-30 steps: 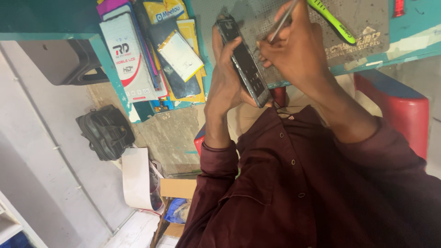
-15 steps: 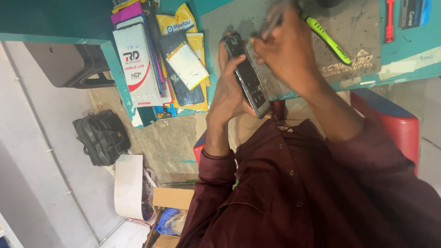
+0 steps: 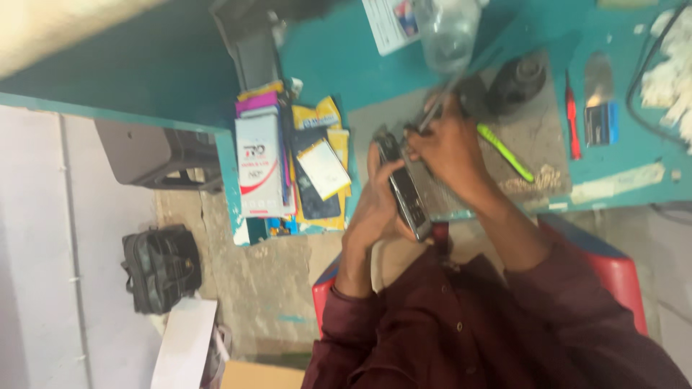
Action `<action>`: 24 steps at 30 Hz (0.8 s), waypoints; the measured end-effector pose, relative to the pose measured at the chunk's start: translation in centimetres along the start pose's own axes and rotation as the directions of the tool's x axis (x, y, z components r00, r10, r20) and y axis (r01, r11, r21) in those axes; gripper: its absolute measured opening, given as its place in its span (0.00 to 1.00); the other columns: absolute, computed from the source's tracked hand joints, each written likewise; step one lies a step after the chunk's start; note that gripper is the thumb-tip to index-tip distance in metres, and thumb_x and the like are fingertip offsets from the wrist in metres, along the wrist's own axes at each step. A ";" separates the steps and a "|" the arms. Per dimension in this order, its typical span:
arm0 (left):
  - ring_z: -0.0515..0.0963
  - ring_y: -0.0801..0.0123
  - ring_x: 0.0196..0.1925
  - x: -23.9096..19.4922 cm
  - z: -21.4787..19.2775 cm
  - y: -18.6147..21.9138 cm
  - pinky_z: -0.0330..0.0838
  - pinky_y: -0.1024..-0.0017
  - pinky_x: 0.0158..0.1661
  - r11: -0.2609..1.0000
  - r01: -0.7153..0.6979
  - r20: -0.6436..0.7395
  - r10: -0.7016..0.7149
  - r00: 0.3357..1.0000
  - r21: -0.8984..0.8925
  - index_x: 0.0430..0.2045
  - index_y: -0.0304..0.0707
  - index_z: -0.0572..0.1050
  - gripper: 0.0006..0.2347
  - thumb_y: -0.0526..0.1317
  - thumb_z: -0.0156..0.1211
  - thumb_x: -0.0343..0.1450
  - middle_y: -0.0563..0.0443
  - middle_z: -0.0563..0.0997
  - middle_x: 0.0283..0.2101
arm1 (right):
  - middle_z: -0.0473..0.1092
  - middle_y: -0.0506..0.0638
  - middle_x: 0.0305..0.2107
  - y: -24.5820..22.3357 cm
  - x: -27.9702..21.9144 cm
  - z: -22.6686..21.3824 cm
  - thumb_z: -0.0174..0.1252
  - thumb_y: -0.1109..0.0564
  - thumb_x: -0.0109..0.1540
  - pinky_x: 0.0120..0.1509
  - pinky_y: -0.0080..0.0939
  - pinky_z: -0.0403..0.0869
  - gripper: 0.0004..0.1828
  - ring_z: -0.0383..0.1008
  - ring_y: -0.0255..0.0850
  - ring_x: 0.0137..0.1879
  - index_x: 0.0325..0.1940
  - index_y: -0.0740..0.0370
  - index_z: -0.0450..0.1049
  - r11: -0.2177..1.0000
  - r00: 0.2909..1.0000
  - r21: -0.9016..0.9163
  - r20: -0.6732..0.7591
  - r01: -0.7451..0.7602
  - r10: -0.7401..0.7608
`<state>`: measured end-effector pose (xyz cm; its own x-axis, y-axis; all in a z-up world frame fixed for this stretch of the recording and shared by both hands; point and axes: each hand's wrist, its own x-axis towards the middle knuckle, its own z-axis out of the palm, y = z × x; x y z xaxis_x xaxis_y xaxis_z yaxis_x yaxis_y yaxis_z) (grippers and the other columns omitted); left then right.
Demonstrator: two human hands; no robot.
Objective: The person holds a disassembled smartphone frame and uses a metal tool to scrape adhesive residue from the interior. They then apply liquid from a bottle onto the frame and continue scraping. The person repeats this process multiple times on different areas of the frame.
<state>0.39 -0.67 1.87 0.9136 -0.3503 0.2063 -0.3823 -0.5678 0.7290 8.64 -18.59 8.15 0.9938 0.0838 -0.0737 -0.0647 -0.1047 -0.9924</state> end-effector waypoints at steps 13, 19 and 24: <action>0.69 0.21 0.64 0.0 -2.6 2.1 0.72 0.54 0.61 1.000 -0.018 -0.018 0.018 1.000 0.019 0.65 0.34 0.59 0.43 0.32 0.75 0.52 0.11 0.48 0.74 | 0.76 0.59 0.25 -3.8 -0.9 2.0 0.63 0.67 0.60 0.30 0.37 0.78 0.23 0.81 0.42 0.29 0.51 0.67 0.57 0.993 0.993 -0.006 -0.034 -0.116 0.115; 0.67 0.22 0.65 -0.7 -2.8 1.1 0.72 0.54 0.62 0.995 -0.101 -0.091 0.102 0.991 0.015 0.65 0.33 0.56 0.48 0.42 0.83 0.51 0.13 0.48 0.72 | 0.76 0.60 0.30 -2.9 -3.2 2.7 0.62 0.68 0.59 0.34 0.37 0.82 0.24 0.82 0.42 0.34 0.51 0.67 0.55 0.989 0.991 0.078 -0.040 -0.125 0.128; 0.66 0.17 0.63 -0.9 -3.6 1.2 0.71 0.49 0.60 0.985 -0.141 -0.115 0.130 0.985 -0.098 0.62 0.33 0.56 0.54 0.49 0.82 0.40 0.11 0.49 0.70 | 0.77 0.62 0.32 -1.9 -2.0 3.7 0.61 0.68 0.61 0.34 0.38 0.80 0.22 0.82 0.45 0.33 0.51 0.69 0.55 0.994 0.993 -0.044 -0.076 -0.097 0.094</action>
<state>-0.41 1.63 4.89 0.8662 -0.3327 0.3728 -0.4920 -0.4373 0.7529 6.43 -14.88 9.81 0.9873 -0.0017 -0.1587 -0.1570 -0.1562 -0.9752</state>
